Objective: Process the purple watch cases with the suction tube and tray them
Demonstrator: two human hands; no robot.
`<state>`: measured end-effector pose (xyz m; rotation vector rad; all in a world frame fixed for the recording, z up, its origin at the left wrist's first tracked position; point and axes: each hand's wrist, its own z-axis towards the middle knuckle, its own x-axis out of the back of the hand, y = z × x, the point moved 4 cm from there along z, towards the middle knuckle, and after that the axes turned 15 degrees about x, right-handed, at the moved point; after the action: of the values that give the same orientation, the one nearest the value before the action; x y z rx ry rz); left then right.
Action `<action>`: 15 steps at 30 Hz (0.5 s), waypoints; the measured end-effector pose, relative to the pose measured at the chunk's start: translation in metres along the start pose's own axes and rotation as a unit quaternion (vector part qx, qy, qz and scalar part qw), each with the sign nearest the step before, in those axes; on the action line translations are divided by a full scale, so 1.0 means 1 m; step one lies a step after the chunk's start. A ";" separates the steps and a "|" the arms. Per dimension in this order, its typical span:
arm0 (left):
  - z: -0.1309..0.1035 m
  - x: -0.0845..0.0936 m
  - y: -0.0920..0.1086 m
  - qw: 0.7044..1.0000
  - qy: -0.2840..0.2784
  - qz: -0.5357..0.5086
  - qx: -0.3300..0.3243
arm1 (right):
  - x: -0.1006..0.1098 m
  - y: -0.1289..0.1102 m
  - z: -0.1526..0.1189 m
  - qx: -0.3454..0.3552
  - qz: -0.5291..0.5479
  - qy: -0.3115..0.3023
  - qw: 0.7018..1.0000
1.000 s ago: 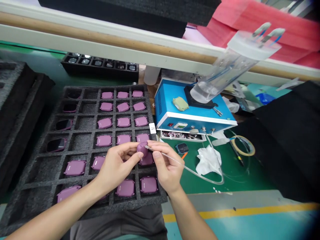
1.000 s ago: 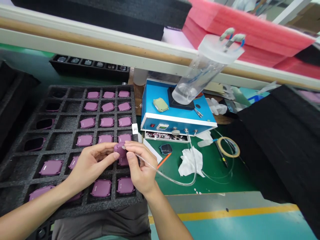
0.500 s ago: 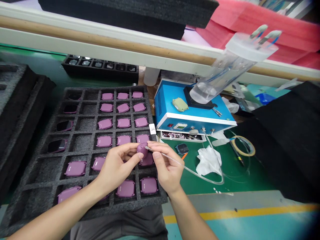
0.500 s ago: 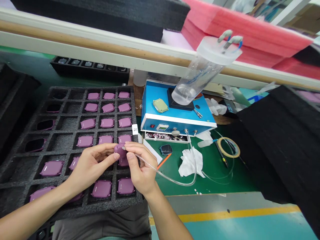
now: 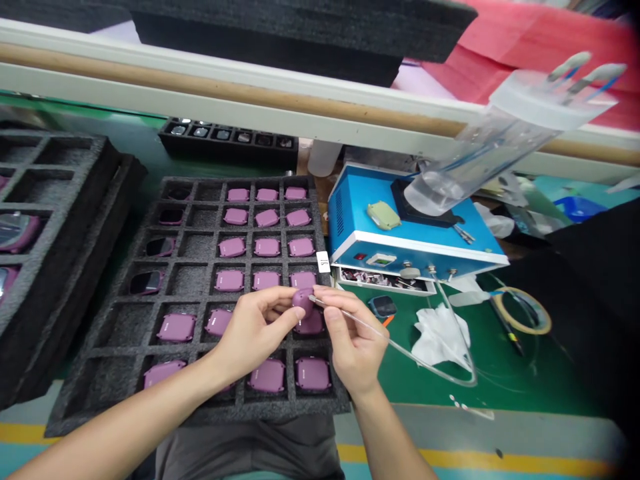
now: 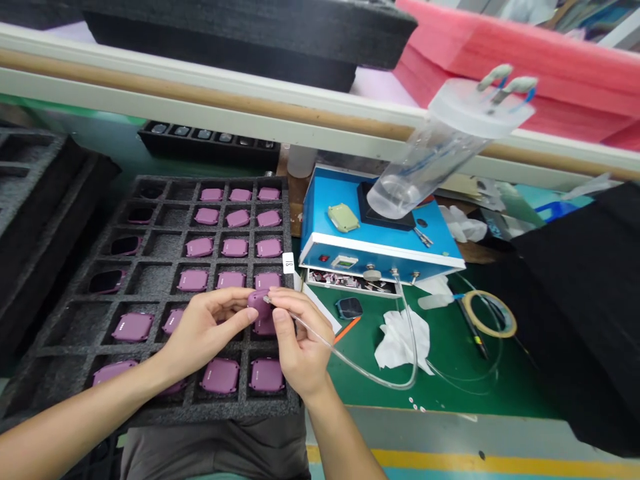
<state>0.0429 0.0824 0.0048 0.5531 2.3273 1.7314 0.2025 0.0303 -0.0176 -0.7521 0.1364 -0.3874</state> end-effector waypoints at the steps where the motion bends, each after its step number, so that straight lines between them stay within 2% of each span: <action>1: 0.000 0.000 0.000 1.000 0.000 0.001 -0.001 | 0.000 0.000 0.001 0.002 0.000 0.000 1.000; 15: 0.003 0.001 0.004 1.000 0.005 0.014 -0.003 | -0.002 -0.003 0.007 0.012 -0.012 -0.002 1.000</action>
<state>0.0439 0.0868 0.0074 0.5787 2.3322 1.7564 0.2021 0.0338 -0.0107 -0.7314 0.1179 -0.4099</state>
